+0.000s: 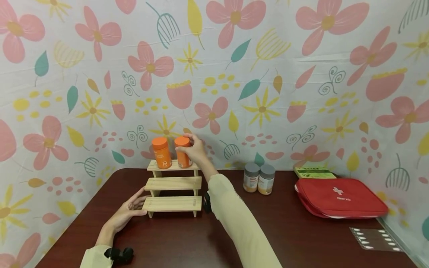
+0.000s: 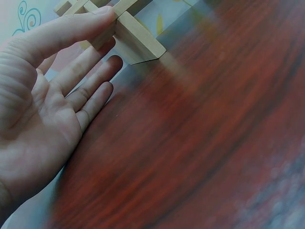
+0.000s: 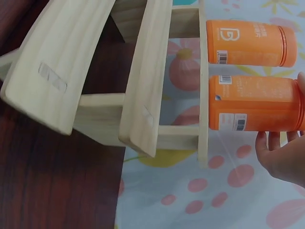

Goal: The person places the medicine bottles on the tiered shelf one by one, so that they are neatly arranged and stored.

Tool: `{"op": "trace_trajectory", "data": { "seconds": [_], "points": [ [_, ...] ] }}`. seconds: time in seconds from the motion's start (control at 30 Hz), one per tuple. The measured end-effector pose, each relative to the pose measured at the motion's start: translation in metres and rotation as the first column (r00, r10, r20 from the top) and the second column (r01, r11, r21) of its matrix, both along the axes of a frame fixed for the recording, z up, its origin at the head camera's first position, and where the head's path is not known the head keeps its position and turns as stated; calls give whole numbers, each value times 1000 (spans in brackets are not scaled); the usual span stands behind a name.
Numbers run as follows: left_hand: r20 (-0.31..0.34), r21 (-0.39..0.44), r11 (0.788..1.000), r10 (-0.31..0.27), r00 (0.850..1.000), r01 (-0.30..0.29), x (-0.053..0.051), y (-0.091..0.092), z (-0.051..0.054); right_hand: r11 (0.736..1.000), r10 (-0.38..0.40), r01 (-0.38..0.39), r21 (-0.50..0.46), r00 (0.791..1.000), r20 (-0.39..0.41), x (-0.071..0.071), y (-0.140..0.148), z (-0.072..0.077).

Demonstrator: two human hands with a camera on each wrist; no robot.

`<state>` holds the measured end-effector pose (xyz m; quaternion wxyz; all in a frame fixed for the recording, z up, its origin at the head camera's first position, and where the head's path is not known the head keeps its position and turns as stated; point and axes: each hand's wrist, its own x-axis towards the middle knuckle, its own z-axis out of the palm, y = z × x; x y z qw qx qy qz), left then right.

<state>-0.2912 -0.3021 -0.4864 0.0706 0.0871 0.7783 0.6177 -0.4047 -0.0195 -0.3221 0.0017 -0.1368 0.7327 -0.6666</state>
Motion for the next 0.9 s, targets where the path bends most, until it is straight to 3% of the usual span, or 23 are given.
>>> {"op": "trace_trajectory", "data": {
  "seconds": [0.57, 0.9],
  "points": [
    [35, 2, 999, 34, 999, -34, -1, 1, -1, 996, -43, 45, -74, 998, 37, 1, -5, -12],
    [12, 16, 1000, -2, 1000, 2, -3, -1, -4, 994, -27, 32, -105, 998, 54, 1, -3, -14]
  ]
}}
